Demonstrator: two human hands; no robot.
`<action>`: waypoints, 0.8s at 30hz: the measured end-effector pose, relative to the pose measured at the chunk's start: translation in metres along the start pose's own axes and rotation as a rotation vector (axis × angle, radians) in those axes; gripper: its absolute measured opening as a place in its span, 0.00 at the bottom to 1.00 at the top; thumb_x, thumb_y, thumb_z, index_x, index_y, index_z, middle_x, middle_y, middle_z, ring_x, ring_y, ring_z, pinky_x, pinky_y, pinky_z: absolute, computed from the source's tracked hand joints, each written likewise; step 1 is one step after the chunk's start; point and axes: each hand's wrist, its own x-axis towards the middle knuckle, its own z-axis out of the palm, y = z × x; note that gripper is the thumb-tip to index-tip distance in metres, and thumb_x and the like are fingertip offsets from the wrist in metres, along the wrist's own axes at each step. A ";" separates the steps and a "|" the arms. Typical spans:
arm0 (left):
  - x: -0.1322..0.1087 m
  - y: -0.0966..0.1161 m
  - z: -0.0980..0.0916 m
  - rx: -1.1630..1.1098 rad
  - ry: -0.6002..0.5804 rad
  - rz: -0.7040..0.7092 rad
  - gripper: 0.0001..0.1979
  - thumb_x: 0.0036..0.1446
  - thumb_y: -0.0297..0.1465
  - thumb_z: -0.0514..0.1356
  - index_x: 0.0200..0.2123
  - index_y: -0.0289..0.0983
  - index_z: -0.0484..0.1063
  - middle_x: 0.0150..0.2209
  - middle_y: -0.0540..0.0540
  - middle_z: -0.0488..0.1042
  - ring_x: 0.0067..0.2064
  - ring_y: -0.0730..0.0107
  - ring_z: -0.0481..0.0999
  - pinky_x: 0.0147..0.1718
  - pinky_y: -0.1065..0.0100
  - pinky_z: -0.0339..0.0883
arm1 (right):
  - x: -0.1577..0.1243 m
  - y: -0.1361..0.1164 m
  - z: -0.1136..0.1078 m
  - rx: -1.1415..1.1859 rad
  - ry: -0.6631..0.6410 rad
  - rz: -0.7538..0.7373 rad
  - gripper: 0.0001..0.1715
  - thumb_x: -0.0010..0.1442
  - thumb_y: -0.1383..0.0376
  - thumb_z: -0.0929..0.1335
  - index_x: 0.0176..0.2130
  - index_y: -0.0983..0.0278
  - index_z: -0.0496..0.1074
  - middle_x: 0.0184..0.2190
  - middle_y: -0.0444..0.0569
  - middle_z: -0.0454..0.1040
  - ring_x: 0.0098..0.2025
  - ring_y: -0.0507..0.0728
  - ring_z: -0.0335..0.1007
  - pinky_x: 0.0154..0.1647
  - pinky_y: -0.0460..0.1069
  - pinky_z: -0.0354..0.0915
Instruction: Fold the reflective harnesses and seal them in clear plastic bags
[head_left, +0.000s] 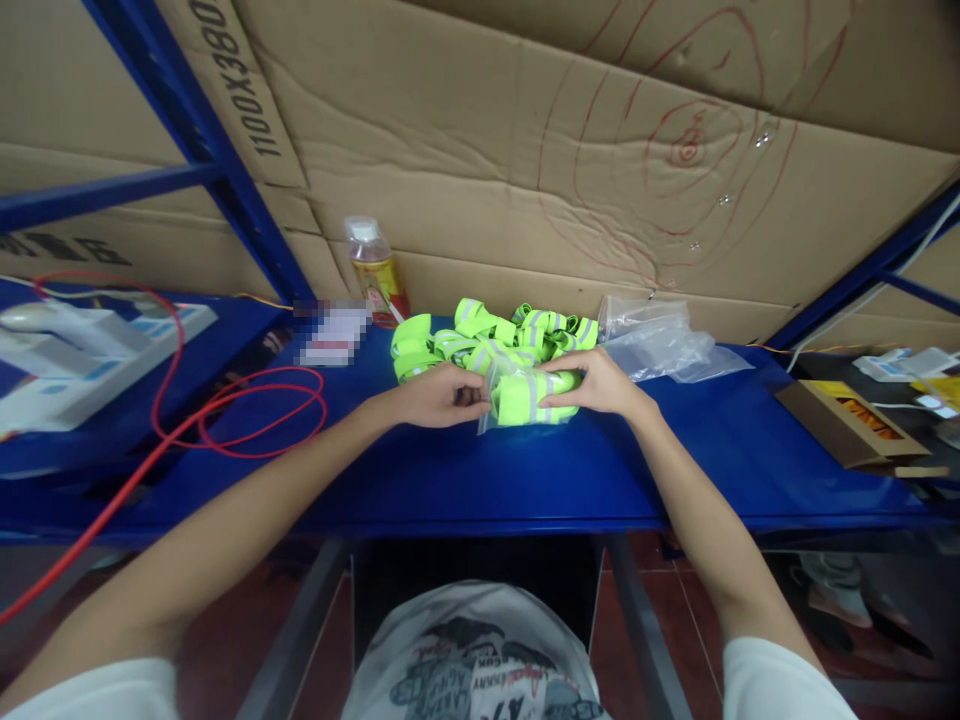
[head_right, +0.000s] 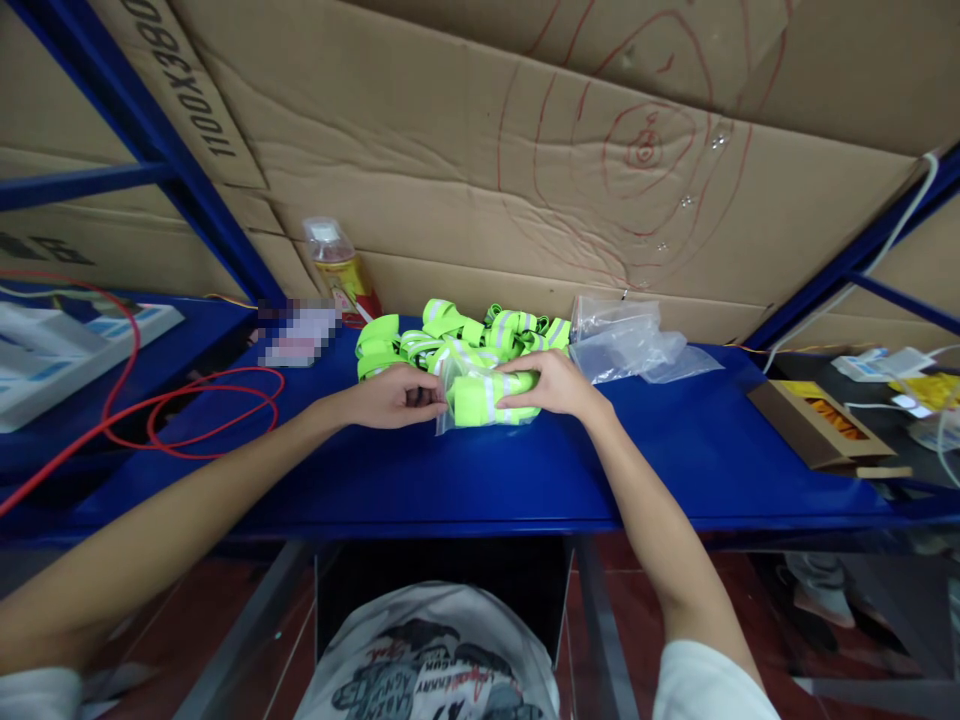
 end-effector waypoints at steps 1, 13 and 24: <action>0.000 -0.001 0.002 -0.013 0.009 -0.003 0.12 0.66 0.34 0.65 0.31 0.35 0.76 0.21 0.52 0.72 0.22 0.78 0.68 0.24 0.76 0.60 | 0.000 0.000 0.000 0.001 -0.004 -0.002 0.34 0.51 0.47 0.84 0.54 0.56 0.86 0.51 0.49 0.87 0.50 0.68 0.86 0.56 0.57 0.77; -0.002 -0.002 0.004 0.078 0.076 0.035 0.12 0.65 0.34 0.64 0.29 0.35 0.76 0.21 0.52 0.72 0.22 0.77 0.70 0.24 0.75 0.62 | 0.000 0.000 0.001 0.007 -0.009 -0.021 0.35 0.51 0.47 0.84 0.55 0.55 0.86 0.50 0.49 0.87 0.49 0.68 0.86 0.54 0.57 0.77; 0.002 -0.001 0.002 -0.151 0.093 -0.070 0.17 0.66 0.42 0.68 0.32 0.35 0.76 0.25 0.51 0.73 0.24 0.77 0.69 0.24 0.76 0.62 | 0.000 -0.001 0.000 0.008 -0.030 -0.028 0.35 0.51 0.46 0.84 0.54 0.58 0.87 0.48 0.50 0.88 0.43 0.65 0.86 0.44 0.53 0.74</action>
